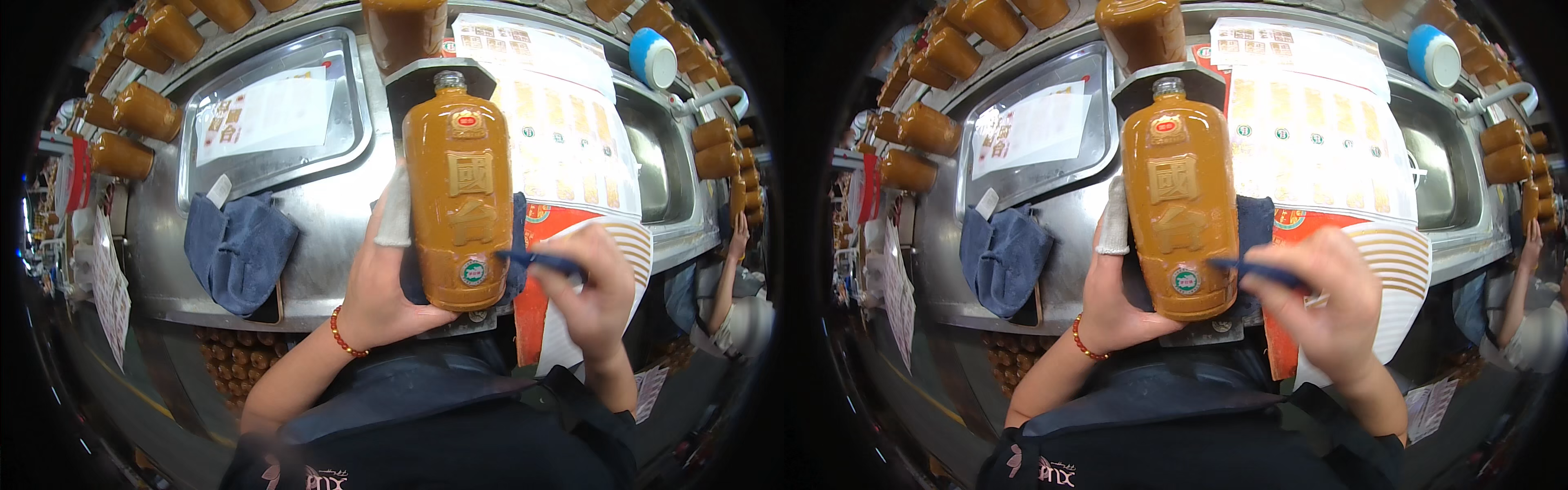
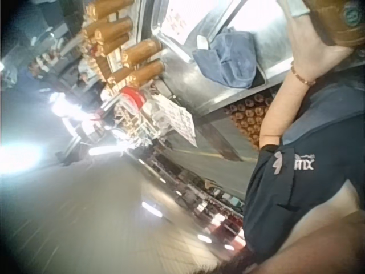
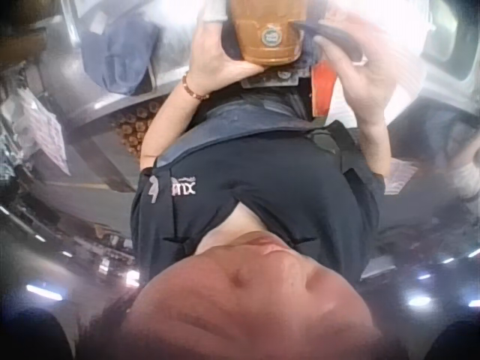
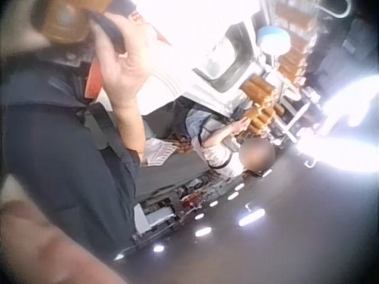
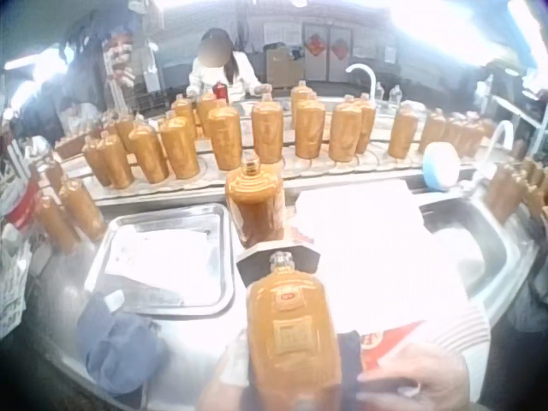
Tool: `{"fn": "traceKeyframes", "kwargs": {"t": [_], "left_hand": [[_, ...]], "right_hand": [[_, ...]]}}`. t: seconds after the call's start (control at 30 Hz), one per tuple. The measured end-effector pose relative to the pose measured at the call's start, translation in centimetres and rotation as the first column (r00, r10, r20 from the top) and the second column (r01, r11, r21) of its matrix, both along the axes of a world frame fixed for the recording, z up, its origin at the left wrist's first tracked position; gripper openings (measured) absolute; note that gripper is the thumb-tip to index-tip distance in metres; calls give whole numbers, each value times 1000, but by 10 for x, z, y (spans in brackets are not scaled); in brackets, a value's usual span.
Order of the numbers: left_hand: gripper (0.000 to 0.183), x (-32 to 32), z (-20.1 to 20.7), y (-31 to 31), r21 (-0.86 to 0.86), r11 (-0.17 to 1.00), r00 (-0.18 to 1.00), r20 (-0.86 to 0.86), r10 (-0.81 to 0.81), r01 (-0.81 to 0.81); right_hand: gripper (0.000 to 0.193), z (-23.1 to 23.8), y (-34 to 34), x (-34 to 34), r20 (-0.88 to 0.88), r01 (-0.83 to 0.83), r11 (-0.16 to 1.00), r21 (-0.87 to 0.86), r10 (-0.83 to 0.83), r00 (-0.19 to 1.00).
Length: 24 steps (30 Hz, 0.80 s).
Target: The person applies adhesive labels to amber-colored bottles on a production line. They peel labels from a sheet, position them on the bottle surface, and smooth them with a blue squeegee tool. The person handles multiple bottles sequentially, placing finished bottles onto a conveyor belt.
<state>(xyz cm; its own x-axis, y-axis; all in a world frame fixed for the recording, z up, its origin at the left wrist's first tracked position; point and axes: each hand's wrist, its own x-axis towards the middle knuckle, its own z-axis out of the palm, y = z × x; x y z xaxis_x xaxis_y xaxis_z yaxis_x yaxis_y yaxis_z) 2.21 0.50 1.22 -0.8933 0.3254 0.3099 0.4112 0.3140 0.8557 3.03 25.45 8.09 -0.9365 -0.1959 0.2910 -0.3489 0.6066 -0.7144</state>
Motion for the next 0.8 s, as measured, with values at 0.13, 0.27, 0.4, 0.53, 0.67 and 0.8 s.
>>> {"fn": "traceKeyframes", "kwargs": {"t": [0.13, 0.27, 0.4, 0.53, 0.67, 0.8], "left_hand": [[127, 6, -16, -4, 38, 999, 984, 174, -33, 27], [128, 6, -14, -6, -31, 998, 980, 196, -40, 47], [126, 5, -15, -7, -46, 995, 981, 182, -75, 84], [119, 3, -19, -10, -71, 992, 973, 211, -91, 108], [110, -1, -16, -10, -153, 983, 990, 115, -83, 100], [102, -13, -11, -8, -228, 964, 990, 2, -140, 137]], "right_hand": [[22, -13, -5, 4, 226, 166, 922, -349, -89, 970], [20, -11, -20, 6, 292, 129, 928, -351, -22, 956], [20, -31, 2, 5, 404, 305, 872, -383, -139, 904], [21, -12, -10, 12, 295, 218, 873, -436, -91, 951], [20, -23, -5, 9, 434, 275, 888, -369, -97, 896], [19, -37, 2, 11, 455, 376, 739, -559, -106, 884]]}}
